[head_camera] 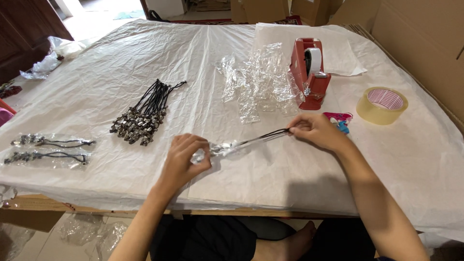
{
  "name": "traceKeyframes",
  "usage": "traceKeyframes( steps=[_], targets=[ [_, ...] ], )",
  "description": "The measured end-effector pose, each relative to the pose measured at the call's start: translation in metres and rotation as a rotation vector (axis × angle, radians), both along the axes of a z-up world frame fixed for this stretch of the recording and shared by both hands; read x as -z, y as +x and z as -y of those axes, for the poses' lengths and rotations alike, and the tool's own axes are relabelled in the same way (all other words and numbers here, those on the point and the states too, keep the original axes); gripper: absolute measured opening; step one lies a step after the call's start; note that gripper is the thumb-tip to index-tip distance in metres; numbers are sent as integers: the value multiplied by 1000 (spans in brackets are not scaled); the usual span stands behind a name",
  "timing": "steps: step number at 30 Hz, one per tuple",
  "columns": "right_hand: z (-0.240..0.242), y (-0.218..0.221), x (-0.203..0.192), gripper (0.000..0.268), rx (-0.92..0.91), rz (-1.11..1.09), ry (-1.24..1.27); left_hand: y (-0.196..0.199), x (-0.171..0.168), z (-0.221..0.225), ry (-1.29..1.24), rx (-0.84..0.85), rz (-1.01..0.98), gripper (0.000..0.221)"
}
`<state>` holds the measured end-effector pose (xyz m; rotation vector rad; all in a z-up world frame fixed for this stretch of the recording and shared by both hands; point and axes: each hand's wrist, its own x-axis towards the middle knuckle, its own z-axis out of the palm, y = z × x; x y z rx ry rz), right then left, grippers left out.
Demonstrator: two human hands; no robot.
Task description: Inspecting and untangling individual cord necklaces with pendants on a work table
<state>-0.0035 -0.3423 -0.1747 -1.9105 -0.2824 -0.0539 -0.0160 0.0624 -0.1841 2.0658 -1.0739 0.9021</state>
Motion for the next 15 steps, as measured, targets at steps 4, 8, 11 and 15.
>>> traceKeyframes(
  steps=[4, 8, 11, 15],
  targets=[
    [4, 4, 4, 21, -75, -10, 101, -11, -14, 0, 58, -1, -97, 12],
    [5, 5, 6, 29, -85, -3, 88, -21, -20, 4, 84, -16, -140, 14],
    [2, 1, 5, 29, -72, -11, 7, -34, -34, 7, 127, -27, -146, 15],
    [-7, -10, -6, 27, -24, 18, -189, -33, -28, 1, 232, -51, -124, 32]
  ],
)
